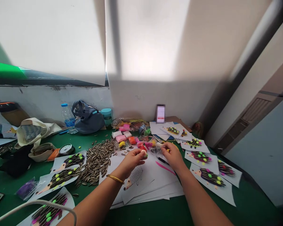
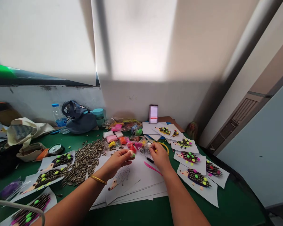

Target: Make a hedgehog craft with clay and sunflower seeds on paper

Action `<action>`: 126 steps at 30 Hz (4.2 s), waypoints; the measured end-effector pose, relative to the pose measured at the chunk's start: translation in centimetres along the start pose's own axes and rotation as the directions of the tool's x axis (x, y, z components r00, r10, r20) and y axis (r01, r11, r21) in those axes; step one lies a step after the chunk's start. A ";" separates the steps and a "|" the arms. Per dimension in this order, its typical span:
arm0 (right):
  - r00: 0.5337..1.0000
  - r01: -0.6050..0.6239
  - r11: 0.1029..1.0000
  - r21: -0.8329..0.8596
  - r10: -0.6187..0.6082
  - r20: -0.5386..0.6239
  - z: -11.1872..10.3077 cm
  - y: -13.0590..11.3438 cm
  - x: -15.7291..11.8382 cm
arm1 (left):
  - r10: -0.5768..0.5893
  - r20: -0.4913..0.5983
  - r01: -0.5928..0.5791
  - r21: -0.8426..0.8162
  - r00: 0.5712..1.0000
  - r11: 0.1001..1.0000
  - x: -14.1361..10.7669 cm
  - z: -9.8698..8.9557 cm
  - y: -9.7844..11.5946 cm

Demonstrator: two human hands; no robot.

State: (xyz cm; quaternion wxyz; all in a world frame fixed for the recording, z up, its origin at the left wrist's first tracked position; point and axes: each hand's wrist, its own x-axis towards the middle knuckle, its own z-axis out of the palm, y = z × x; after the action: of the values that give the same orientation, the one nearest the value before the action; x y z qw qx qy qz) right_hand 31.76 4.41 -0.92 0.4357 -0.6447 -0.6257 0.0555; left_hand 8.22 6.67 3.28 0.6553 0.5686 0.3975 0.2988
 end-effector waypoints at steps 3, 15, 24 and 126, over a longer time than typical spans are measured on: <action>0.997 0.074 0.993 0.095 -0.074 0.000 0.6 -2.3 -0.8 | 0.180 -0.049 -0.157 0.301 0.982 0.940 0.5 0.0 -0.5; 0.963 0.268 0.962 -0.057 -0.269 0.001 1.7 -4.2 -1.7 | 0.330 0.167 -0.306 0.847 0.929 0.434 3.5 2.8 -1.6; 0.949 0.253 0.967 0.011 -0.250 0.192 2.3 -3.4 -1.9 | 0.310 0.075 -0.198 0.900 0.948 0.387 4.1 2.3 -1.8; 0.965 0.204 0.979 0.025 -0.206 0.161 2.9 -4.4 -7.0 | 0.319 -0.116 -0.183 0.619 0.941 0.764 -4.9 -5.3 -4.7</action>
State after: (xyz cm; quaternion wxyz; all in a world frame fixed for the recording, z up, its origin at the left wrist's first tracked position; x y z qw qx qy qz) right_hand 25.16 -0.86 -3.17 0.3892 -0.5680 -0.7223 0.0654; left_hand 0.91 4.43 -0.67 0.3487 0.7590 0.4594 0.3022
